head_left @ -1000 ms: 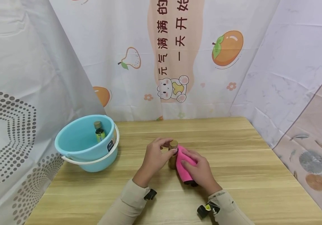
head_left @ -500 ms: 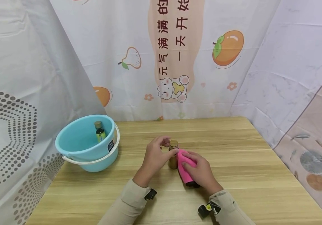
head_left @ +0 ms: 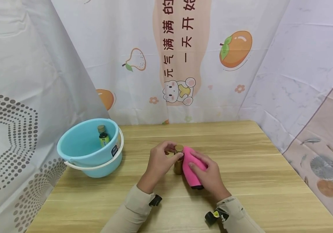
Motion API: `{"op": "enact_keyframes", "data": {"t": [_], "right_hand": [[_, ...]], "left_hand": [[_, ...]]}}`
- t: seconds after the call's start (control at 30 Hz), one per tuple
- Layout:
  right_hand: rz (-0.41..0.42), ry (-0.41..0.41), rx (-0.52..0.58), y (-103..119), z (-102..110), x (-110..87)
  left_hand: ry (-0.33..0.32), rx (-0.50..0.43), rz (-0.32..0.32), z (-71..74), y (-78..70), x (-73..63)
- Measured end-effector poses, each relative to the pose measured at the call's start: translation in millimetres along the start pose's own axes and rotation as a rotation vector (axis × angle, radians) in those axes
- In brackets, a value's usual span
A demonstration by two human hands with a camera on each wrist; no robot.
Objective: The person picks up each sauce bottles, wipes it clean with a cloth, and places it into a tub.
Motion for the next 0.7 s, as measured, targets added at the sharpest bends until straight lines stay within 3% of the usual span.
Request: {"op": "enact_keyframes", "data": {"t": [0.3,0.7], "right_hand": [[0.037,-0.004,0.086,3,0,0.4],[-0.085,0.027,-0.038,-12,-6,-0.8]], "left_hand": [[0.007,-0.005,-0.017,0.1,-0.1,0.8],[0.014,0.026,-0.023,0.8,-1.3,0.2]]}}
Point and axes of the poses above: each hand's wrist, its own x-axis towards the middle knuckle, its own z-axis out of the back of the hand, y = z × x, the point moved 8 cm from there along x, towards the middle knuckle, and after that the axes turned 12 degrees about x, right-handed, at the moved point
